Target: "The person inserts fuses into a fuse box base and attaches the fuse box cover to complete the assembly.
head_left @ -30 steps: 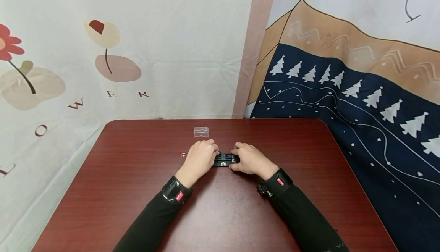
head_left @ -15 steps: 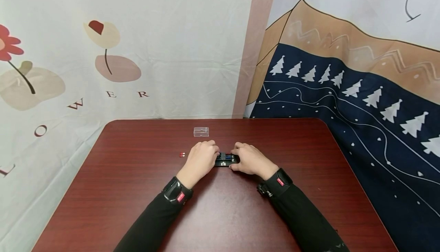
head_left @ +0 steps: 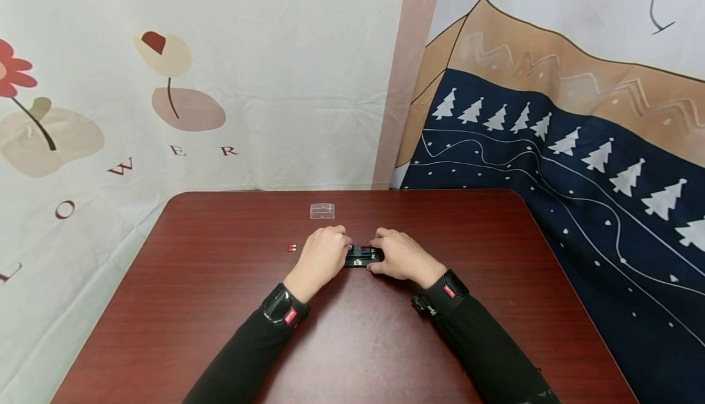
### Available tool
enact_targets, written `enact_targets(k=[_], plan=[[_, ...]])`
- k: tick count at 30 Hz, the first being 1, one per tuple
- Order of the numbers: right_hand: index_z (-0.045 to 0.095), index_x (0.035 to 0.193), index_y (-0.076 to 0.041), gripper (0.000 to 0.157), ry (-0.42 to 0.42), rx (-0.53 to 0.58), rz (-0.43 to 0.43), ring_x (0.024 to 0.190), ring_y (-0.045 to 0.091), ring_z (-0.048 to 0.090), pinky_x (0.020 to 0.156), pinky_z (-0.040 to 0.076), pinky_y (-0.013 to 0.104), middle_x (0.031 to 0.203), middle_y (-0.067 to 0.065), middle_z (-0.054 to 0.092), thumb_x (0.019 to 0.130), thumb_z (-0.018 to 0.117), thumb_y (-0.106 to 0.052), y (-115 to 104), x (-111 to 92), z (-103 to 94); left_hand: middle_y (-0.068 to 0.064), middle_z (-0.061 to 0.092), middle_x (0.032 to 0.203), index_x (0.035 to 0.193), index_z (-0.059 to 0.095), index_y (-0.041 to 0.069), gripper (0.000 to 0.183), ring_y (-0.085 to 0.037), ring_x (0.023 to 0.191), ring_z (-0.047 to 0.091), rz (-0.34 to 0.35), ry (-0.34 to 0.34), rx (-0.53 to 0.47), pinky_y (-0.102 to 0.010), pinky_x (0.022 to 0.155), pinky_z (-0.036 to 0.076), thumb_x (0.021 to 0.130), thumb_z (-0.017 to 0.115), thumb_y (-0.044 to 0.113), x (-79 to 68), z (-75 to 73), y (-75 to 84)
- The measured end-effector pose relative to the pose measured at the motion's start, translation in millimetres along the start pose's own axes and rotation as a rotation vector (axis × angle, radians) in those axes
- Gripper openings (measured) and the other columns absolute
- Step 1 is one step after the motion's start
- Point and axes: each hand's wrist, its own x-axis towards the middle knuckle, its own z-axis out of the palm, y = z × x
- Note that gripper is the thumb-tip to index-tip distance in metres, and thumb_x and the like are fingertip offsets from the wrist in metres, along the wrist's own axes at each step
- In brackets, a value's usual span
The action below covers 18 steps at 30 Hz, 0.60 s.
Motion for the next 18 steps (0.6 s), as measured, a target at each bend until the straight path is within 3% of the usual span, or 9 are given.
enact_targets(k=[18], plan=[[0.077, 0.124, -0.006, 0.051, -0.002, -0.006, -0.001, 0.091, 0.020, 0.059, 0.081, 0.050, 0.041, 0.101, -0.001, 0.058, 0.084, 0.081, -0.038, -0.5, 0.4, -0.2, -0.002, 0.066, 0.079, 0.085, 0.083, 0.014, 0.010, -0.026, 0.076, 0.070, 0.014, 0.008, 0.022, -0.043, 0.070, 0.057, 0.091, 0.076, 0.010, -0.5, 0.5, -1.2]])
